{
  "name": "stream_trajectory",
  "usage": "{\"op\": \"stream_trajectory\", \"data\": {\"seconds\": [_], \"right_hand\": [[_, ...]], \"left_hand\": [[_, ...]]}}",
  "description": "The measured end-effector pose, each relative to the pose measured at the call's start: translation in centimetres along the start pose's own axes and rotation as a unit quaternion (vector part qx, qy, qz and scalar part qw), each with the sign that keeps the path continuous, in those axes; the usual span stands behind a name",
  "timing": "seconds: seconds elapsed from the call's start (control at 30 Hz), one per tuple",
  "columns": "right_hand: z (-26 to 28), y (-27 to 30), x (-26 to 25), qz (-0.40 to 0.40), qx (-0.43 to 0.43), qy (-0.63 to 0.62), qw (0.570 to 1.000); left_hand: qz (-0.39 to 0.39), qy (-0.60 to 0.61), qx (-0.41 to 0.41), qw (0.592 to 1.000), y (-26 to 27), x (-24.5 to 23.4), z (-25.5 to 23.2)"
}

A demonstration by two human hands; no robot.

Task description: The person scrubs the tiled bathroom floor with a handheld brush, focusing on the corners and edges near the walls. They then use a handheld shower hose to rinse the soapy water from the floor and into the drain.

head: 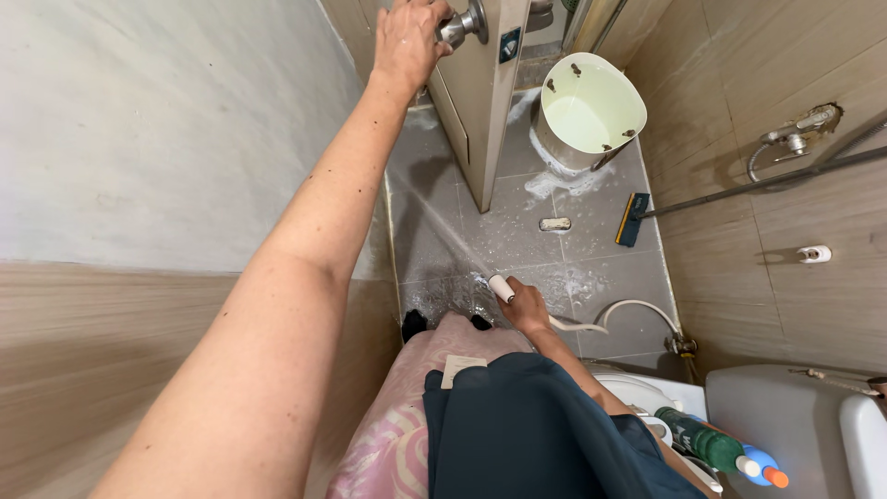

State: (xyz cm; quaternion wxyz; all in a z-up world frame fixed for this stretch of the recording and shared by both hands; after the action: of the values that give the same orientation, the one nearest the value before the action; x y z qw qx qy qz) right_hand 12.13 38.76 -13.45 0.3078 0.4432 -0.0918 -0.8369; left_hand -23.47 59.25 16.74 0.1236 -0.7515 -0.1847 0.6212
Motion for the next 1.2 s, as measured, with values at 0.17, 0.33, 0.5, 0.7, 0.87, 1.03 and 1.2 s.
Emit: {"op": "stream_trajectory", "data": {"seconds": [0.17, 0.33, 0.5, 0.7, 0.87, 1.03, 1.2], "right_hand": [[-0.3, -0.6, 0.0, -0.017, -0.013, 0.010, 1.000], [-1.0, -0.8, -0.1, -0.016, 0.006, 0.015, 1.000], [-1.3, -0.6, -0.2, -0.017, 0.000, 0.019, 1.000], [-1.0, -0.9, -0.3, -0.013, 0.002, 0.015, 1.000], [-1.2, -1.1, -0.3, -0.022, -0.018, 0.014, 0.999], [-1.5, -1.5, -0.2, -0.016, -0.016, 0.008, 1.000], [-1.6, -1.6, -0.6, -0.023, -0.012, 0.015, 1.000]], "left_hand": [[-0.007, -0.019, 0.013, 1.000, -0.2, -0.7, 0.6], [0.010, -0.032, 0.002, 0.999, -0.1, -0.6, 1.3], [0.015, -0.040, 0.008, 0.999, -0.3, -0.3, 2.2], [0.003, -0.053, 0.011, 0.999, 0.0, -0.3, 3.2], [0.018, -0.066, -0.006, 0.998, 0.3, -0.4, 4.0], [0.022, -0.070, -0.014, 0.997, 0.7, -0.7, 4.4], [0.024, -0.072, -0.023, 0.997, 1.0, -0.8, 4.8]]}}
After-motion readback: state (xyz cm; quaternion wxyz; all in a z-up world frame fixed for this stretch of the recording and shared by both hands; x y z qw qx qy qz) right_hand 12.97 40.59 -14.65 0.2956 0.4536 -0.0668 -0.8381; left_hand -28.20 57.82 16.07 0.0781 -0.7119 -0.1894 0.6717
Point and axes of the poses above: each hand's wrist, its own y-axis away from the middle knuckle, its own x-axis out of the palm, z = x × y, the point moved 7 cm from there along -y, towards the middle knuckle, and after that the axes turned 2 degrees about x, right-handed, at the moved point
